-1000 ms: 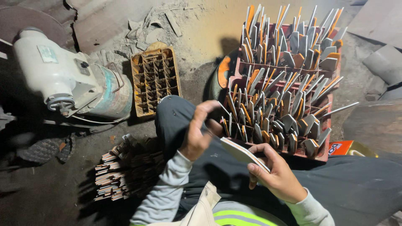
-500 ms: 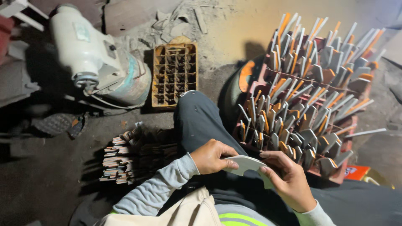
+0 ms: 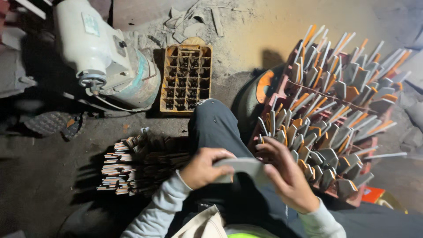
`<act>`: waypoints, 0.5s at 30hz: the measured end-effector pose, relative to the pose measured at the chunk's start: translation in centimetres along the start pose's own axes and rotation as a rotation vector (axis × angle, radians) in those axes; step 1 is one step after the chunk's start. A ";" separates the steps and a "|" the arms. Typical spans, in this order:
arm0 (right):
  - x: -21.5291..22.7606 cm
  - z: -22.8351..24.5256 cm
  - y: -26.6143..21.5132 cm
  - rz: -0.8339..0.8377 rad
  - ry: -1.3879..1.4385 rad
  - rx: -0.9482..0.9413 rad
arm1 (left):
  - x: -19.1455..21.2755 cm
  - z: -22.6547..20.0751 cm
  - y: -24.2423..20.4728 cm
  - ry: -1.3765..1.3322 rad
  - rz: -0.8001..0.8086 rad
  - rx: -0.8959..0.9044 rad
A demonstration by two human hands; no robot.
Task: The person sits on the floor and repeatedly picks up crescent-shaped metal pieces from a red crate, inspects them by turning them over, and places them into a yellow crate. The person continues this sorting process throughout the clip.
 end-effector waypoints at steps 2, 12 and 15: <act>1.9 -0.3 -0.1 -0.129 0.085 0.020 | 4.0 1.2 -0.4 -0.059 -0.276 -0.197; 16.6 -19.9 -7.5 -0.357 0.020 -0.307 | 22.0 29.0 7.5 -1.031 -0.936 0.189; 17.7 -26.3 -10.5 -0.430 -0.071 -0.491 | 22.1 35.5 11.2 -0.684 -0.938 0.545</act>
Point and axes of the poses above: each hand's wrist, its own y-axis towards the middle knuckle, its own x-axis out of the back of the hand, z = x × y, the point moved 4 cm from there along y, towards the middle knuckle, and after that the axes turned 7 degrees about y, right-handed, at the moved point
